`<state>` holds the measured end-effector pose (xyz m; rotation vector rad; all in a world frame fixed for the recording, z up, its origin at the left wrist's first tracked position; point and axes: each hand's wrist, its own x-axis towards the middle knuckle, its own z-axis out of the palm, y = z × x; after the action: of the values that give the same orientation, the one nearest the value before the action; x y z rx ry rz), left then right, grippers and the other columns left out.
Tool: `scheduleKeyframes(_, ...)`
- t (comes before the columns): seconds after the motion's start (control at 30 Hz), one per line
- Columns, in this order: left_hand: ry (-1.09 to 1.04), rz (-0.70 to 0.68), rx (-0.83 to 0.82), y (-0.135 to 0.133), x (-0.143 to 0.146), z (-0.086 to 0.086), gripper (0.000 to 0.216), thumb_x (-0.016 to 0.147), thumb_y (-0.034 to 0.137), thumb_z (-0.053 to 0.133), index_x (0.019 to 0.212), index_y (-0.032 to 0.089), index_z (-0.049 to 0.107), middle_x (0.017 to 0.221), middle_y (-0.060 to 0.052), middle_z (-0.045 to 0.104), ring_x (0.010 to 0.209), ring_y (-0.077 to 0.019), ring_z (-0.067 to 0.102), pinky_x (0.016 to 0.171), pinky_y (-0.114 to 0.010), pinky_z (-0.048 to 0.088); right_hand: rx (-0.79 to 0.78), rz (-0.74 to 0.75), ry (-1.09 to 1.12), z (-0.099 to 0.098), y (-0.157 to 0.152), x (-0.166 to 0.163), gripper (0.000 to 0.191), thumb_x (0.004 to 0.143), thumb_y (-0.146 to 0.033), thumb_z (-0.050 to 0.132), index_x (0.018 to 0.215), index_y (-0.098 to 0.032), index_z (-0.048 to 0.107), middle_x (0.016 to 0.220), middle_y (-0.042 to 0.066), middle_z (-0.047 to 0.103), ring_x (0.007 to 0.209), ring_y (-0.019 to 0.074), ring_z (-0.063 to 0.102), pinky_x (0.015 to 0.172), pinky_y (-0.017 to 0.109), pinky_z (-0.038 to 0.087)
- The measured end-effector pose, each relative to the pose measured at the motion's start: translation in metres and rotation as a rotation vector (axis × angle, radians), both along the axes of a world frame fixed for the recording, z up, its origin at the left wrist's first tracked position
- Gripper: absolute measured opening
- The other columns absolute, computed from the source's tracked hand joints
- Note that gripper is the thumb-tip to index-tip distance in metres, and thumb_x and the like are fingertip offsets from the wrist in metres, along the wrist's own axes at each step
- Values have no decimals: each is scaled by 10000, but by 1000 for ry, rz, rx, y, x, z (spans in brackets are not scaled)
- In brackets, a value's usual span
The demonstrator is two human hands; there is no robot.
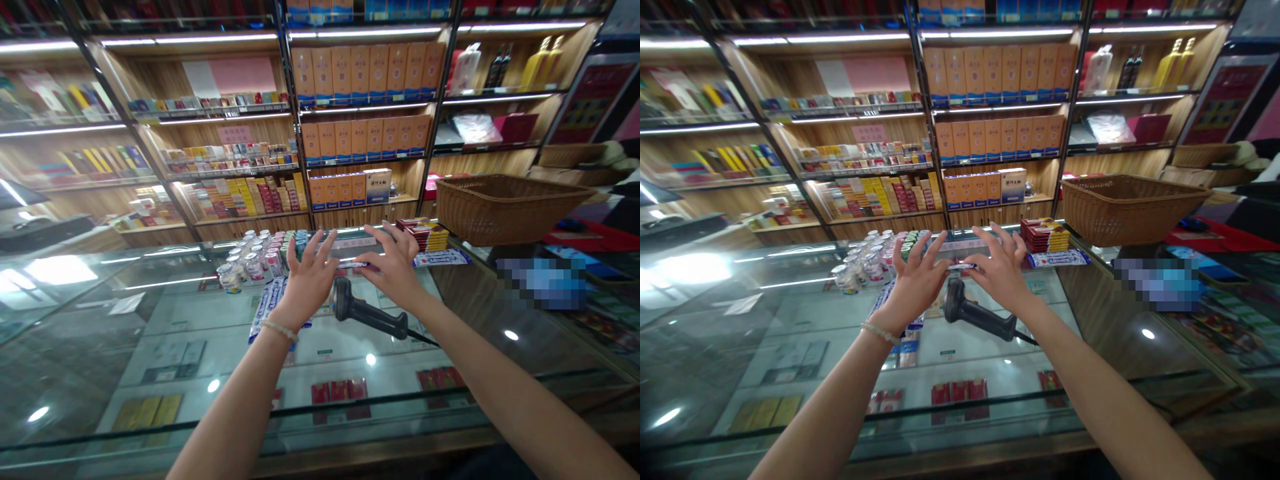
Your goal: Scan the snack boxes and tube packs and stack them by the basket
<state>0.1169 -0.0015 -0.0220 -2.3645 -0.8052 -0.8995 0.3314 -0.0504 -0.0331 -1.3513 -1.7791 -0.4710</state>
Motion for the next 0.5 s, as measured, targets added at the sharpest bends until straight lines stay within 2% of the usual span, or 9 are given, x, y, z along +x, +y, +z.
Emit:
scheduleKeyframes(0.17,-77,40,-54,-2,-3,4,358,894,291,768,1240,309,680,1724,-81,377,1600,-369,317,1308,-705,-64,-49,-4,194,-2,10,6,205,952,-476,696,924,-315,820,1582,28,559,1510,371,365,1193,656,266)
scheduleKeyframes(0.27,-133,65,-38,0,-6,5,349,881,356,800,1209,327,685,1720,-69,389,1598,-377,314,1300,-707,-74,-89,3,278,-3,15,11,293,946,-550,677,902,-296,816,1572,49,571,1490,382,389,1182,674,277)
scheduleKeyframes(0.5,-167,86,33,4,-9,1,236,902,328,782,1124,366,710,1694,-21,442,1583,-367,345,1288,-714,-70,-128,18,330,-7,18,14,421,952,-642,605,821,-288,790,1553,42,591,1478,376,401,1172,663,303)
